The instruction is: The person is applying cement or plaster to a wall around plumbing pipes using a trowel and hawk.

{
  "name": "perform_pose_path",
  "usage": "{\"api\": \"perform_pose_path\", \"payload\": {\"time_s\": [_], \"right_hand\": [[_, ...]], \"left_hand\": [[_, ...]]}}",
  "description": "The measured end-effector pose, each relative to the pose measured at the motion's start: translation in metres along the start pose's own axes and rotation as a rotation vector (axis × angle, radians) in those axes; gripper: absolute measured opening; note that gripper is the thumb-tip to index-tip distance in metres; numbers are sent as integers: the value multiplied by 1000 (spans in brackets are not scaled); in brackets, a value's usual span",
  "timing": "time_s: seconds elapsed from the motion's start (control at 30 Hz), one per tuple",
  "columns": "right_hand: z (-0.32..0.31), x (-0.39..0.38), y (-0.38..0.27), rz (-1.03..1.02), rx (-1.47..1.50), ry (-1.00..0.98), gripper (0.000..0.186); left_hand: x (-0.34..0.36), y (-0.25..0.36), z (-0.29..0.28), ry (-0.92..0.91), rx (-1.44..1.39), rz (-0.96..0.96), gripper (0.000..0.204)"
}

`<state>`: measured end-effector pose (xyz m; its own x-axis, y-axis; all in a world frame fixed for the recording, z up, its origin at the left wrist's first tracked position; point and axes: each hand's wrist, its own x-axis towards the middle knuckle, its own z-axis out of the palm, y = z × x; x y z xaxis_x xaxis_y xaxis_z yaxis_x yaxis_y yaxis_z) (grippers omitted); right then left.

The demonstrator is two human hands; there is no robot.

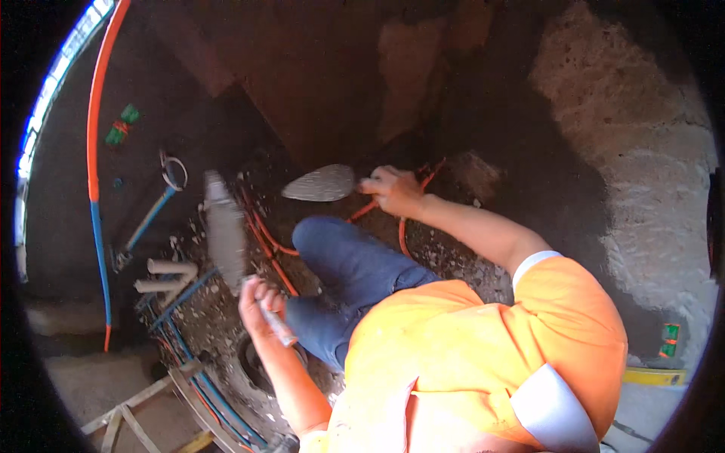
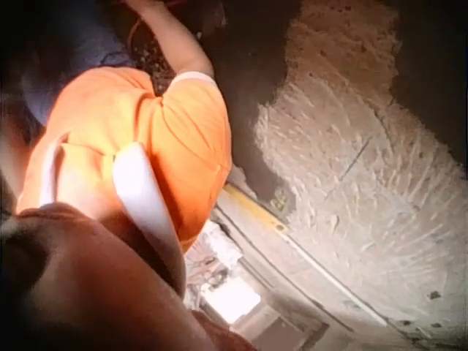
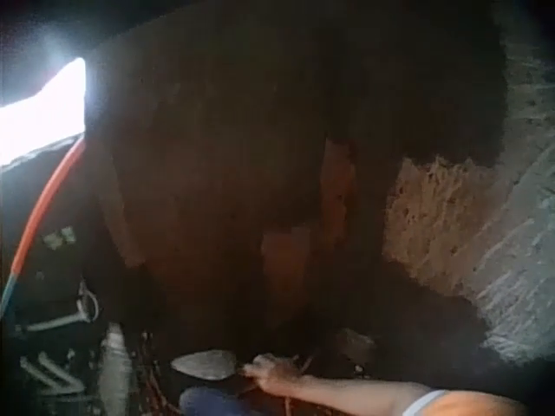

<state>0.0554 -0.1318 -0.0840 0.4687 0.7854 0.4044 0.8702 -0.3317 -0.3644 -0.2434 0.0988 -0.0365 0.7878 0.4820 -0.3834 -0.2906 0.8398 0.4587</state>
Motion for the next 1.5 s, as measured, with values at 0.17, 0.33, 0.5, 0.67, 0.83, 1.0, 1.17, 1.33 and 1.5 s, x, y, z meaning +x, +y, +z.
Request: {"api": "perform_pose_path", "payload": {"time_s": [0.17, 0.33, 0.5, 0.67, 0.83, 1.0, 1.17, 1.33, 1.5], "right_hand": [[13, -132, 30, 397, -94, -199, 26], [1, -250, 37, 793, -27, -428, 31], [-2, -255, 41, 1131, -128, -662, 44], [80, -196, 79, 824, -43, -546, 53], [148, -110, 61, 1151, 394, -645, 56], [197, -83, 56, 1296, 810, -569, 39], [218, -62, 59, 1267, 1003, -436, 38], [247, -44, 87, 1371, 1145, -310, 39], [257, -43, 137, 1363, 1203, -385, 38]], "left_hand": [[-63, 63, -61, 340, 181, 413, 19], [-123, 80, -172, 786, 283, 432, 20], [-180, 49, -236, 1057, 323, 421, 20], [-214, 40, -274, 1310, 446, 471, 19], [-210, 33, -298, 1334, 489, 454, 19], [-176, 16, -294, 1185, 426, 402, 19], [-140, 5, -286, 1258, 476, 323, 22], [-127, -7, -288, 1259, 460, 310, 22], [-143, -14, -300, 1326, 439, 324, 17]]}}
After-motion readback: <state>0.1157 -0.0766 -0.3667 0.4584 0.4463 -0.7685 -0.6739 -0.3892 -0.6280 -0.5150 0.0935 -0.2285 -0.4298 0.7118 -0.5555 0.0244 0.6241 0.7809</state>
